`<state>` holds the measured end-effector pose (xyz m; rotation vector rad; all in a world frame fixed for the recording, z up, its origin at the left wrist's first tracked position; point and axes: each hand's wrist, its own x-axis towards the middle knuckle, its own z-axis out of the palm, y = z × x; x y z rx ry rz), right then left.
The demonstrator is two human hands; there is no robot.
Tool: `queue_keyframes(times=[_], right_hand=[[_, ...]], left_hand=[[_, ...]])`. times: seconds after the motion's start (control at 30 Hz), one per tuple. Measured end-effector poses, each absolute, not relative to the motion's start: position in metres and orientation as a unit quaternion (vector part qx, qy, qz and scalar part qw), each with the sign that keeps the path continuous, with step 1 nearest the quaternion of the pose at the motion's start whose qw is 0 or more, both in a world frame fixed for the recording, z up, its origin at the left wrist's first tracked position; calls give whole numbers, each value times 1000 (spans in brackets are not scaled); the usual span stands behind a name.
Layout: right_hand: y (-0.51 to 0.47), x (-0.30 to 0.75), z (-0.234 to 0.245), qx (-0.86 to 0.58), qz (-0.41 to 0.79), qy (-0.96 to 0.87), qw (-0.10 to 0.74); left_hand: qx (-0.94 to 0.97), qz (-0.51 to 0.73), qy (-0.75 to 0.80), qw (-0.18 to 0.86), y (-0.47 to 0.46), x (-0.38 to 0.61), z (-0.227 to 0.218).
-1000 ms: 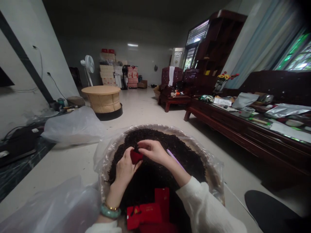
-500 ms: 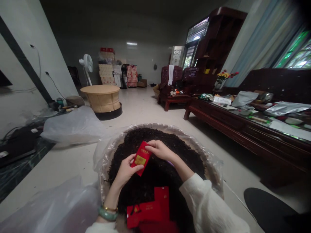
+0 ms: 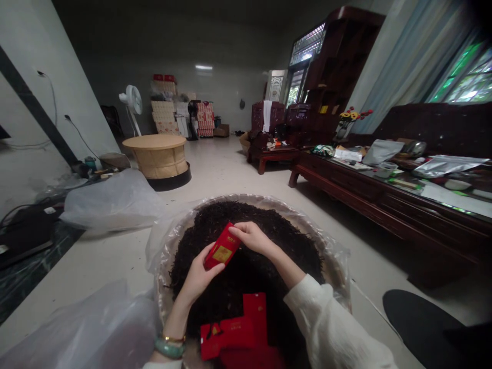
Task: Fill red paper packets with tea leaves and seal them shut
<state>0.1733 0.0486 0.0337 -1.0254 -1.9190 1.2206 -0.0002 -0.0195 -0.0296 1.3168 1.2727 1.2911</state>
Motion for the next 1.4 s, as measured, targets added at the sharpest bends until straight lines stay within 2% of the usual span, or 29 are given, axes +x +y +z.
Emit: queue_keyframes(times=[0.2,0.43,0.7,0.83,0.97,1.1,1.17,1.27,1.4], right_hand=[[46,171,39,-361,383,-796,299],[58,168,34,-355,339,-816,306],[64,171,35,-351,434,-802,212],[77,172,37,-351,426,-803,226],[94,175,36,-405,357,-789,294],[98,180,38,-504,219,-787,282],[90,181,40,-506,177,-788,304],[72,177,43,-415,261,-798,350],[59,172,41,-362,415,-778,301]], left_hand=[[479,451,522,544,-21,8,-24],[401,471,477,624,-26,11,-23],[393,489,470,621,-26,9,-29],[390,478,469,633,-27,7,-30],[370,481,487,628,-26,3,-34],[346,497,495,623,-25,-2,-42],[339,507,488,624,-25,-3,-44],[333,520,476,626,-26,-1,-44],[327,524,472,629,-27,5,-38]])
